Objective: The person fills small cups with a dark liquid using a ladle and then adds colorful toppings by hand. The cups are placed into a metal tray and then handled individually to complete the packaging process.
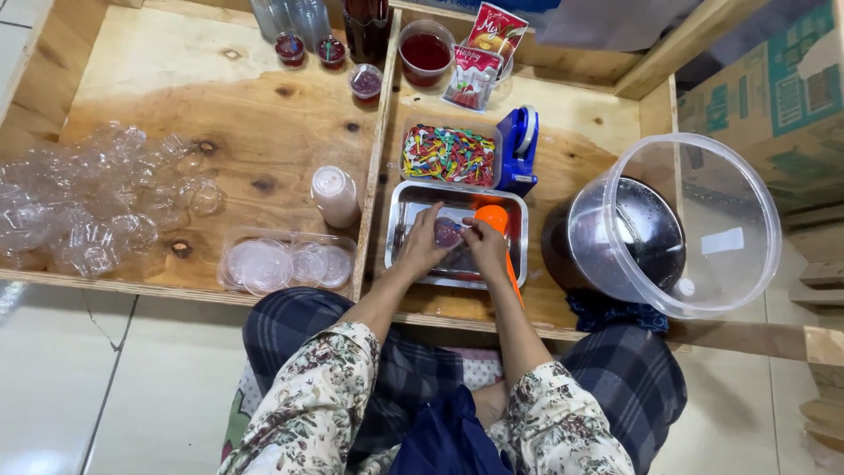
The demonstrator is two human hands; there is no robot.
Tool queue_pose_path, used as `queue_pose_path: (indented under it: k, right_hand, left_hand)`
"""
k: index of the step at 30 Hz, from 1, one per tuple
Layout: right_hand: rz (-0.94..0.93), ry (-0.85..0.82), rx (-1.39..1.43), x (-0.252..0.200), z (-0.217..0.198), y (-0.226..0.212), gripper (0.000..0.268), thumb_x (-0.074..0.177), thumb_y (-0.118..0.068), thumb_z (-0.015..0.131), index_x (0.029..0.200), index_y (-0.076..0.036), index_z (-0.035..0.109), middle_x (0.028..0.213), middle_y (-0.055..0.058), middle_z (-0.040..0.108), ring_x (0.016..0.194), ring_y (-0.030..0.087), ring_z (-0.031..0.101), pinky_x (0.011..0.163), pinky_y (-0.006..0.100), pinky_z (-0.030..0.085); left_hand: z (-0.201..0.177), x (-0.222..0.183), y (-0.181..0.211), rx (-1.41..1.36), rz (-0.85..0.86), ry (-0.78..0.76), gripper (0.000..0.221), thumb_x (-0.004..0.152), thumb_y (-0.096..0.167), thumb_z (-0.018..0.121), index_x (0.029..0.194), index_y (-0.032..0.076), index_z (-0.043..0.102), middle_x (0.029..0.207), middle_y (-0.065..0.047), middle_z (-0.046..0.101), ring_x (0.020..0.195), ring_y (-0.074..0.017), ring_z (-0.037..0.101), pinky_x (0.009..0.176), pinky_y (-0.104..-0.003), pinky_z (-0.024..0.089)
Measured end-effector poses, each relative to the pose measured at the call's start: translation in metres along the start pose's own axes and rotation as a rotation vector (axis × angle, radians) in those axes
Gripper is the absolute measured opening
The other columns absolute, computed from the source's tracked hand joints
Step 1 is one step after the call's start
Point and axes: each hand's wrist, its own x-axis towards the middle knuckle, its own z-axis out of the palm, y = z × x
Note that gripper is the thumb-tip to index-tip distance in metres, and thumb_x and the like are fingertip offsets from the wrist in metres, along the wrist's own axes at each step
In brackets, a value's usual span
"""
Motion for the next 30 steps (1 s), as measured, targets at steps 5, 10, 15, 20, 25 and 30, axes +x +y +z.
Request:
queue_pose_path:
  k: [5,10,15,20,25,30]
  right_hand:
    - [0.12,0.008,0.31,0.0,0.007,-0.009,0.034,0.092,-0.012,0.074,0.122,0.004,0.07,0.09,0.022,0.073,0.07,0.024,0.072,0.058,0.031,0.063]
    - [0.123,-0.047,0.441,-0.006,0.0,-0.07,0.042,0.092,-0.01,0.073,0.126,0.012,0.063,0.093,0.023,0.067,0.067,0.023,0.071,0.052,0.028,0.063]
    - [-0.031,-0.086,0.412,0.019,0.005,-0.119,0.029,0.088,-0.004,0.071,0.114,0.008,0.071,0.061,0.021,0.064,0.043,0.02,0.065,0.04,0.024,0.052]
    - [-0.057,-0.152,0.47,0.043,0.021,-0.195,0.031,0.088,-0.005,0.072,0.115,0.009,0.069,0.068,0.017,0.067,0.051,0.018,0.068,0.045,0.024,0.058]
    - [-0.141,-0.208,0.472,0.09,0.069,-0.226,0.029,0.087,-0.005,0.074,0.112,0.011,0.07,0.071,0.019,0.068,0.053,0.02,0.071,0.044,0.026,0.059]
    - [-0.118,-0.254,0.514,0.13,0.117,-0.236,0.032,0.086,-0.004,0.072,0.113,0.014,0.067,0.071,0.018,0.068,0.053,0.021,0.072,0.045,0.025,0.06]
  left_hand:
    - [-0.015,-0.005,0.019,0.004,0.041,0.05,0.092,0.074,0.02,0.086,0.153,0.018,0.038,0.14,-0.025,0.047,0.123,-0.0531,0.056,0.103,-0.06,0.05]
    - [-0.043,-0.006,0.039,-0.046,0.063,0.123,0.089,0.076,0.033,0.085,0.152,0.02,0.041,0.141,-0.023,0.049,0.126,-0.0516,0.055,0.106,-0.06,0.046]
    - [-0.094,-0.008,0.074,0.022,0.23,0.289,0.092,0.071,0.019,0.09,0.15,0.017,0.044,0.135,-0.02,0.054,0.128,-0.0433,0.056,0.105,-0.052,0.047]
    - [-0.154,0.017,0.067,-0.162,0.206,0.328,0.104,0.068,0.027,0.094,0.155,0.018,0.038,0.144,-0.023,0.049,0.133,-0.0448,0.052,0.103,-0.049,0.051]
    - [-0.212,0.068,0.013,-0.26,-0.159,0.235,0.072,0.091,0.058,0.072,0.147,0.019,0.049,0.129,-0.023,0.065,0.116,-0.0386,0.067,0.092,-0.046,0.059]
    - [-0.238,0.113,-0.03,-0.731,-0.354,0.331,0.048,0.087,0.016,0.075,0.132,0.006,0.06,0.085,-0.018,0.073,0.069,-0.0234,0.077,0.065,-0.035,0.069]
